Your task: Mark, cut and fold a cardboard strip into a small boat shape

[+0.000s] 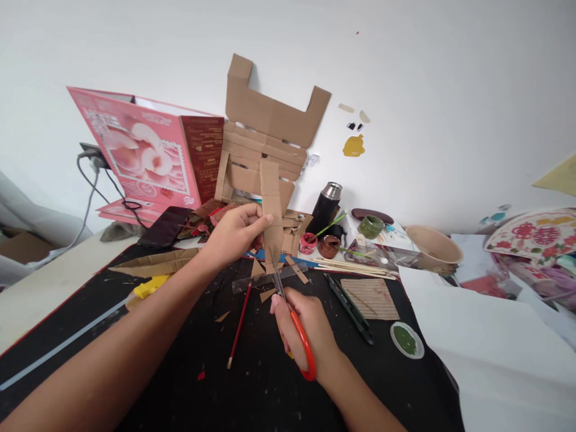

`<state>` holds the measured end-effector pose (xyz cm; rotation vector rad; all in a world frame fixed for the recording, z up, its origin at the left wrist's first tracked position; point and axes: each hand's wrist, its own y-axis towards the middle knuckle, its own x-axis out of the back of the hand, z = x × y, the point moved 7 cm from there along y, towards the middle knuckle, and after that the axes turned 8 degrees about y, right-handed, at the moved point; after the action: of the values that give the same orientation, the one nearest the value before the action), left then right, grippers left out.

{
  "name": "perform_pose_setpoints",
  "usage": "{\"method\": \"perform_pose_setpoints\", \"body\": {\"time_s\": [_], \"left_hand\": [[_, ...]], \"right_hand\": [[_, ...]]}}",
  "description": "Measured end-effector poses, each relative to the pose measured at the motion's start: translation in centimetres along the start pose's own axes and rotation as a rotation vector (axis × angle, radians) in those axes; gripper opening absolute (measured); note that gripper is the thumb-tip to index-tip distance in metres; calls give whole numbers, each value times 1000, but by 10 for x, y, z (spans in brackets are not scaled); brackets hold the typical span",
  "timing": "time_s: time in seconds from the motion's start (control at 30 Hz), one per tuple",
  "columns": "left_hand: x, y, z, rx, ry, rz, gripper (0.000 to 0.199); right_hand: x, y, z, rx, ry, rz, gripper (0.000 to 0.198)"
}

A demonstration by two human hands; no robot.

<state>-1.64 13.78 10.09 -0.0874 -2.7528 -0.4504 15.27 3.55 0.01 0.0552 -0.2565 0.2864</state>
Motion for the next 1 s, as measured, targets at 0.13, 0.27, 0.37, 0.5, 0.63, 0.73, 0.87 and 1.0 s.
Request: {"method": "perform_pose_setpoints", "body": {"time_s": [0.13,0.27,0.37,0.5,0.63,0.73,0.87,1.0], "left_hand": [[0,0,2,0,-6,-2,38],[-1,2,5,5,-28,-10,36],[-1,2,7,17,-40,-12,38],[0,3,7,24,-56,-20,43],[2,4,12,33,-83,-42,48],[1,6,17,38,-109,-33,49],[2,7,20,37,-98,-38,49],[5,6,19,16,-57,-51,47]], "right_hand": [[0,0,3,9,-14,-11,42],[1,1,5,24,-60,-23,41],[1,2,7,44,-103,-33,40],[1,3,7,58,-125,-39,39],[0,4,3,50,-116,1,37],[-2,5,0,39,-106,41,37],[-3,4,-1,2,-30,78,39],[-3,3,3,31,47,106,44]]}}
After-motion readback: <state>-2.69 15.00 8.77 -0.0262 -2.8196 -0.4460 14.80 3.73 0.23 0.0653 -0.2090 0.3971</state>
